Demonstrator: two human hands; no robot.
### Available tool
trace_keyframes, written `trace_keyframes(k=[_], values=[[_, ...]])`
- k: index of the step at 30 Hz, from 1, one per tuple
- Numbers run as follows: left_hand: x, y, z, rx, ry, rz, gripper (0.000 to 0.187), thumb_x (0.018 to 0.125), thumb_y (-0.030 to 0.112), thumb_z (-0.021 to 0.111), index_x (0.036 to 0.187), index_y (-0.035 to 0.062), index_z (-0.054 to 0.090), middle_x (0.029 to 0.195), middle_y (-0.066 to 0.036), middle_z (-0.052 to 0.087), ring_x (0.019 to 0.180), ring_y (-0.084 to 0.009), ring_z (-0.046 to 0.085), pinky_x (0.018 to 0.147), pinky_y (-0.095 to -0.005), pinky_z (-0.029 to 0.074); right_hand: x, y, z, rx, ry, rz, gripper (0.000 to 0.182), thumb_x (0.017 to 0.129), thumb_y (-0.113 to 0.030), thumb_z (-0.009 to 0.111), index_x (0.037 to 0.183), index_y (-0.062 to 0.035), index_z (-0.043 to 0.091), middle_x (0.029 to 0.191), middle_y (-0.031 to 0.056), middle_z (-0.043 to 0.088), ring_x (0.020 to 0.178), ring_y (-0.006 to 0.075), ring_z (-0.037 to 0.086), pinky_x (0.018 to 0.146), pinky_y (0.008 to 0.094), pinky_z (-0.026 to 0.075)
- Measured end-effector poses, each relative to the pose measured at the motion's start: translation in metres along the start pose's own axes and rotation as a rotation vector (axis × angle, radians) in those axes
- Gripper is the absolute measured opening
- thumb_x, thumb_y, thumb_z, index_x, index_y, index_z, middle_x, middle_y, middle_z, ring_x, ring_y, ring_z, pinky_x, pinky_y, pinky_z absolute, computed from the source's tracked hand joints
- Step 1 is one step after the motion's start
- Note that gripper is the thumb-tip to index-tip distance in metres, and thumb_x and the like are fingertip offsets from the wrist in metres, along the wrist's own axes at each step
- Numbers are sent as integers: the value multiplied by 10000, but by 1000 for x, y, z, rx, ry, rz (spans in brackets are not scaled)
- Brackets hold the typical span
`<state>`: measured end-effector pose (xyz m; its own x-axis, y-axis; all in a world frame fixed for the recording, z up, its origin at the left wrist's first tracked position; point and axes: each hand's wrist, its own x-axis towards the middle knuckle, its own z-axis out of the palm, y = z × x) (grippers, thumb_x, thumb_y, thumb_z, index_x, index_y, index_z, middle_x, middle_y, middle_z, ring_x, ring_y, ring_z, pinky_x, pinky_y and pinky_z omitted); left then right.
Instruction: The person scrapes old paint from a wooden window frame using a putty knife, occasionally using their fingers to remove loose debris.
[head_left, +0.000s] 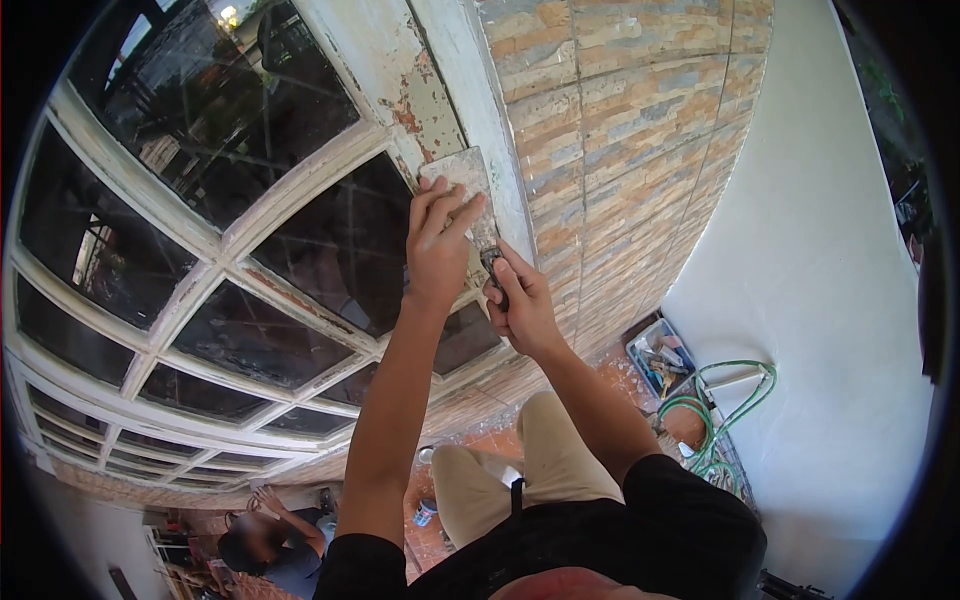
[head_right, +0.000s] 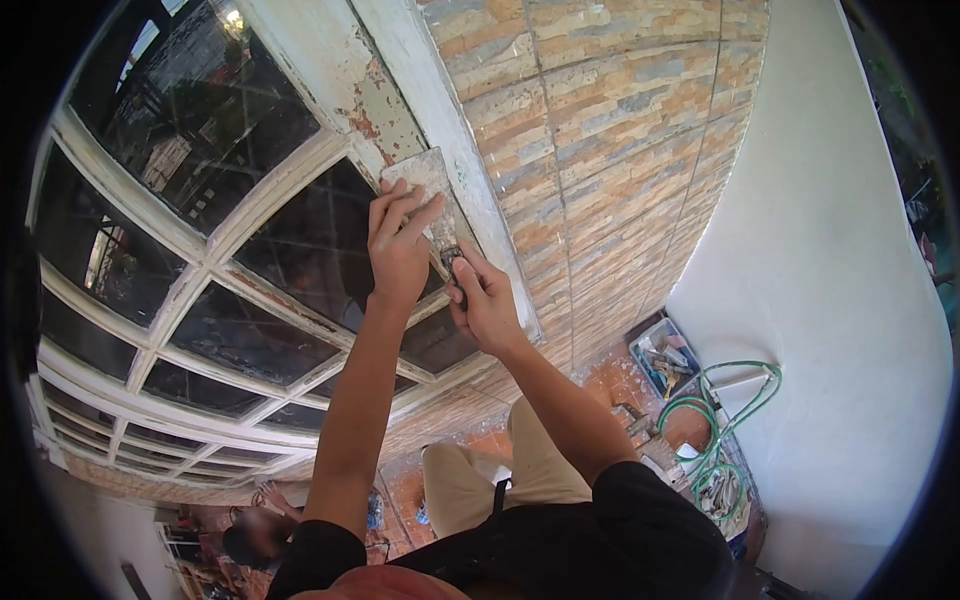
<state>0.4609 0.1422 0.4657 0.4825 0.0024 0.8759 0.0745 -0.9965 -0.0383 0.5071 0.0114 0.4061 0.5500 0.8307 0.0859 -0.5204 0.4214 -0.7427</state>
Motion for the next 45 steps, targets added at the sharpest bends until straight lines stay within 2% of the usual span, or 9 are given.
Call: trace_keyframes(k=[6, 8, 12, 16, 24, 30, 36, 41, 45], values=[[5, -9, 1, -23, 5, 14, 510, 620, -159, 577, 1038, 83, 741, 1013, -109, 650, 1075, -330, 569, 1051, -469, 429, 6, 2, 9, 28, 15, 6, 464, 1033, -258, 479, 1455, -81, 404, 677, -15, 474, 425, 46, 373, 351, 204, 281], [28, -6, -8, -6, 67, 37, 502, 616, -159, 579, 1024, 82, 745, 1005, -110, 657, 1069, -327, 574, 1048, -469, 430, 12, -8, 18, 3, -7, -66, 497, 1034, -277, 478, 1488, -121, 351, 676, -11, 447, 409, 58, 333, 352, 217, 235], [4, -3, -1, -42, 18, 10, 484, 612, -159, 583, 1004, 75, 746, 1010, -110, 657, 1069, -318, 573, 1050, -474, 431, -1, 2, 4, -32, 9, -38, 476, 1033, -257, 481, 1459, -67, 390, 665, -17, 468, 408, 47, 370, 346, 209, 271], [9, -5, 1, -11, 12, 47, 440, 594, -115, 616, 973, 62, 752, 1003, -119, 654, 1033, -318, 578, 1032, -463, 456, 0, 2, 4, -13, 32, -2, 468, 1034, -255, 478, 1458, -77, 395, 660, -21, 466, 404, 47, 375, 344, 211, 270], [-3, -6, 4, -1, 4, 43, 478, 598, -134, 613, 1011, 70, 744, 1017, -125, 656, 1049, -333, 567, 1058, -472, 427, 1, 0, 6, -86, 34, -6, 451, 1034, -263, 478, 1444, -83, 423, 656, -29, 463, 403, 48, 370, 345, 208, 280], [-8, -1, 4, -63, 27, -21, 461, 649, -143, 574, 1009, 86, 750, 1013, -112, 667, 1065, -327, 572, 1041, -466, 440, -6, 5, 3, -45, 27, -3, 463, 1033, -260, 478, 1451, -71, 410, 660, -24, 468, 412, 44, 368, 355, 209, 296], [33, -9, -7, -22, 138, 1, 451, 611, -129, 598, 983, 75, 751, 997, -108, 658, 1073, -330, 572, 1041, -467, 432, 7, -23, 35, -88, 15, -114, 481, 1036, -252, 474, 1470, -72, 371, 670, -20, 456, 403, 53, 353, 346, 213, 273], [-15, -11, 11, -63, 48, 13, 478, 601, -125, 610, 1010, 80, 746, 982, -103, 647, 1071, -326, 571, 1041, -459, 436, -4, 7, 12, -114, 43, -68, 475, 1037, -245, 470, 1464, -59, 376, 668, -22, 456, 404, 52, 355, 350, 209, 274], [-1, -9, 4, -53, 14, 1, 486, 615, -150, 612, 1011, 95, 754, 993, -103, 659, 1057, -323, 572, 1054, -467, 436, -2, -1, 6, -136, 34, -83, 449, 1031, -238, 484, 1437, -54, 429, 661, -35, 472, 426, 32, 382, 362, 200, 295]])
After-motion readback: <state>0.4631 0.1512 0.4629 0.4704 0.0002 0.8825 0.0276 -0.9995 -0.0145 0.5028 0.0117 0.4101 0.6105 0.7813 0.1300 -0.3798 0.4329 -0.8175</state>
